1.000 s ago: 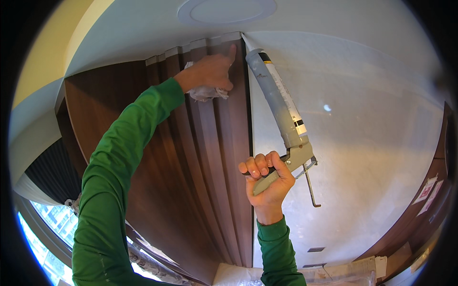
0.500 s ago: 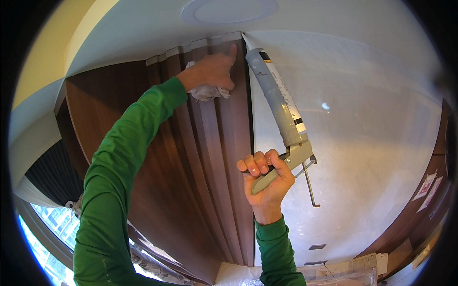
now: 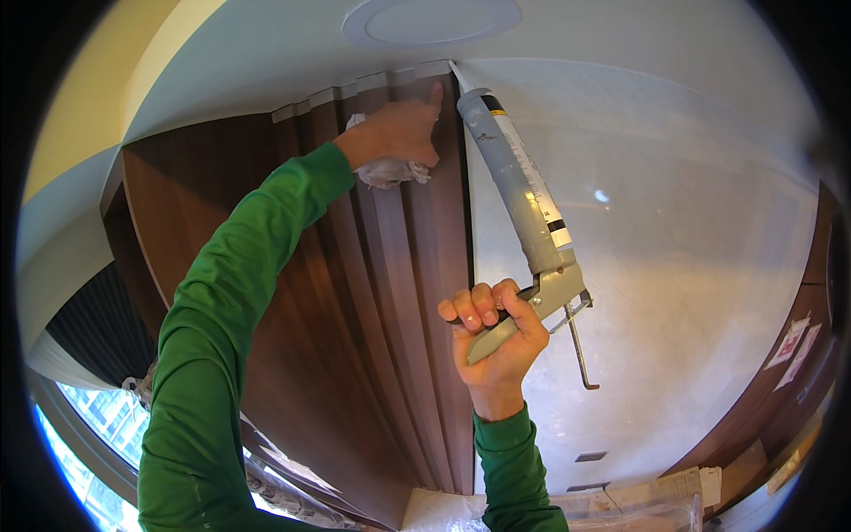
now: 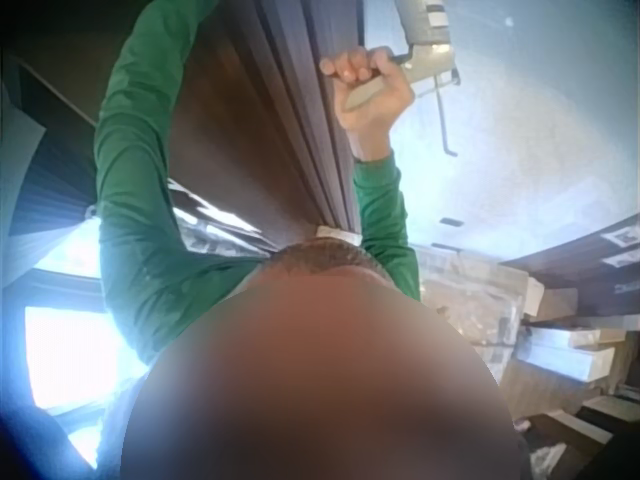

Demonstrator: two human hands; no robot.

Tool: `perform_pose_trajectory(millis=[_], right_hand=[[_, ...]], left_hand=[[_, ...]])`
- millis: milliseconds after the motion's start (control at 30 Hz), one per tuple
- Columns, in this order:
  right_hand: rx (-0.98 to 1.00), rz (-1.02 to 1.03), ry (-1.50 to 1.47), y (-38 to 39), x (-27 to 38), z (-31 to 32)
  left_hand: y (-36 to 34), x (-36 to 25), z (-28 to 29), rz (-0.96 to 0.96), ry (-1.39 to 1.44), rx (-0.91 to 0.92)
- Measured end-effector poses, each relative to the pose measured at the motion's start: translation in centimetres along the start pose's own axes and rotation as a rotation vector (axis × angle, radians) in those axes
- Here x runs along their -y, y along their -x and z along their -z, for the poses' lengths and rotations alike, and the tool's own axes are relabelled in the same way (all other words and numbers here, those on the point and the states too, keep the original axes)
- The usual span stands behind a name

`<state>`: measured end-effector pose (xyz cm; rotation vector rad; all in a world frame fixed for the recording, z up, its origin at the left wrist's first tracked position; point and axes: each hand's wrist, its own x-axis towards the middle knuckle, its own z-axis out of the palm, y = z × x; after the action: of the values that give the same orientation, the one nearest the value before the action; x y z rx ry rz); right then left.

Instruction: The person kneels on the floor, cleans the nozzle of a caulking gun with a rag, then applies sealant along the ceiling edge of a wooden wall panel. They repeatedly wipe the nozzle and test the bead on a small tile before applying it to the wall.

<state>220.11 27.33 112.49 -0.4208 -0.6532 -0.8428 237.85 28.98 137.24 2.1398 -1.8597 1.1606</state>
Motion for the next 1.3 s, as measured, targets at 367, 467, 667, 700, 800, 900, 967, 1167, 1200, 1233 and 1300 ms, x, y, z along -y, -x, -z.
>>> perform_pose_trajectory(millis=[367,467,667,700,800,900,967,1167,1200,1233,1300], right_hand=[[0.041,0.019,0.033,-0.2,-0.1,0.3],[0.048,0.017,0.030,-0.3,-0.1,0.6],[0.066,0.007,0.013,-0.3,-0.2,0.7],[0.058,0.000,0.011,-0.3,-0.2,0.7],[0.052,0.002,0.005,-0.4,-0.2,0.6],[0.043,0.004,0.004,-0.4,-0.2,0.5],[0.048,0.017,0.014,-0.4,-0.3,0.5],[0.081,0.027,0.046,-0.4,-0.3,0.8],[0.068,0.020,0.052,-0.4,-0.3,0.9],[0.069,0.019,0.062,-0.3,-0.2,1.0],[0.058,0.027,0.107,0.2,-0.1,1.2]], left_hand=[[-0.3,0.5,-0.7,-0.050,-0.006,-0.086],[-0.4,0.7,-1.0,-0.074,-0.003,-0.114],[-0.4,0.8,-1.3,-0.075,-0.010,-0.126],[-0.4,0.8,-1.2,-0.078,-0.013,-0.131],[-0.5,0.8,-1.2,-0.059,-0.028,-0.118],[-0.6,0.8,-1.3,-0.058,-0.034,-0.125],[-0.6,0.9,-1.3,-0.048,-0.039,-0.112],[-0.6,1.1,-1.6,-0.048,-0.029,-0.119],[-0.7,1.2,-1.6,-0.045,-0.028,-0.118],[-0.6,1.2,-1.8,-0.036,-0.026,-0.106],[-0.7,1.4,-1.8,-0.024,-0.020,-0.084]])
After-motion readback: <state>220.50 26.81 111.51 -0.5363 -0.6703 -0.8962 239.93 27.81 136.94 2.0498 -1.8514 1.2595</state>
